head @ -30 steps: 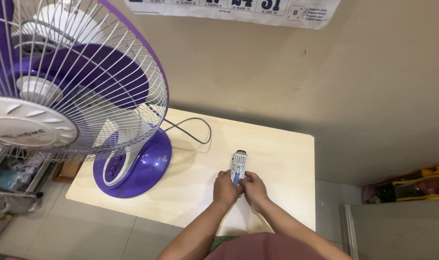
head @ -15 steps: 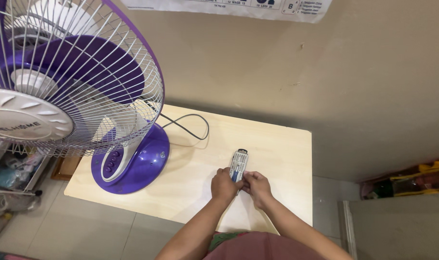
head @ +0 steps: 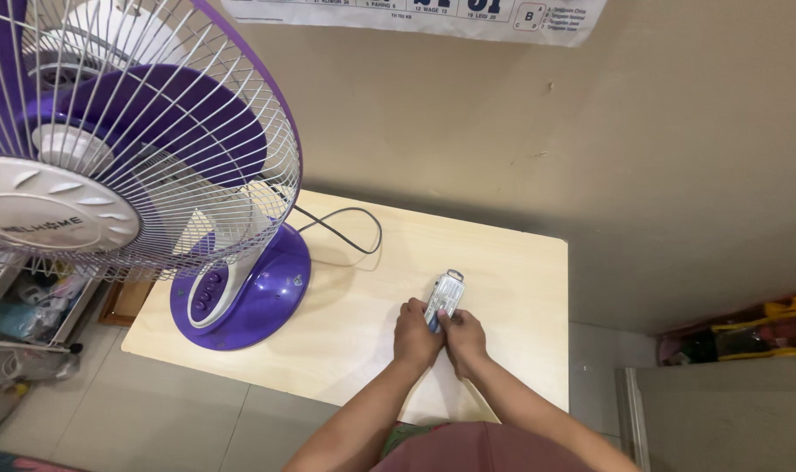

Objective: The person opens a screwdriver set, selects a screwdriver, and uses it to tighten a screw on the neck of a purple and white electric fan. The fan is repositioned on the table during the process.

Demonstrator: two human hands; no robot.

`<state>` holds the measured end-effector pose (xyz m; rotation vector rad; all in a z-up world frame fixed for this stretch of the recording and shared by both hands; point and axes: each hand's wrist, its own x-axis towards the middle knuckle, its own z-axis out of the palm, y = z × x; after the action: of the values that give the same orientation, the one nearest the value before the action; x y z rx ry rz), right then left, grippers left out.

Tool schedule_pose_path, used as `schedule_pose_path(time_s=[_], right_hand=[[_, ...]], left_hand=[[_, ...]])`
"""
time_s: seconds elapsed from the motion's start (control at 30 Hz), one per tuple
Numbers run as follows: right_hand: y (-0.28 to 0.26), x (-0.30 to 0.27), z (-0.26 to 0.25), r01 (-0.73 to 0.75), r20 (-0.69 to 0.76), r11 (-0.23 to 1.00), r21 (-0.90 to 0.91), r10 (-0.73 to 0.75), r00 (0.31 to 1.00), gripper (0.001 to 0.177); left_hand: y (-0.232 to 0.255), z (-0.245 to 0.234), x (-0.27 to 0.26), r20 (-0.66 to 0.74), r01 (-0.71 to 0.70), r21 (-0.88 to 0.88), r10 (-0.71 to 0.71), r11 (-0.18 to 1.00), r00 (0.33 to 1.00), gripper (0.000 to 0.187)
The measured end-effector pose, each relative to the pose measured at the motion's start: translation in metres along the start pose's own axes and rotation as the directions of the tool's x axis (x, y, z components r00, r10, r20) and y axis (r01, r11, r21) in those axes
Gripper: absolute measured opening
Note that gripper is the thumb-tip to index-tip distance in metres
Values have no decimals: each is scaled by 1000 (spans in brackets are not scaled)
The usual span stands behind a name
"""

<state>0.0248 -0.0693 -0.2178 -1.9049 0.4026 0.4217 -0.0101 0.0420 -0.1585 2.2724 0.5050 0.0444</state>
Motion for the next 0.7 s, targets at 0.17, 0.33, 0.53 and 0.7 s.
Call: schedule_pose_path(time_s=[0.17, 0.33, 0.53, 0.7], right_hand=[[13, 24, -16, -118, 232, 807, 579, -24, 972, 30], [-27, 5, -58, -130, 332, 917, 377, -3, 943, 33], [-91, -32, -86, -30, 262, 941, 336, -62, 963, 31], [-100, -44, -87, 72, 146, 959, 274, -115, 982, 29]], left_hand=[[-20, 11, 11, 142, 72, -556, 9, 828, 990, 54], [-12, -8, 17, 563, 550, -764, -68, 336, 824, 41], [19, -26, 10, 582, 555, -794, 48, 250, 812, 40], [21, -10, 11, 557, 541, -827, 96, 155, 825, 38]])
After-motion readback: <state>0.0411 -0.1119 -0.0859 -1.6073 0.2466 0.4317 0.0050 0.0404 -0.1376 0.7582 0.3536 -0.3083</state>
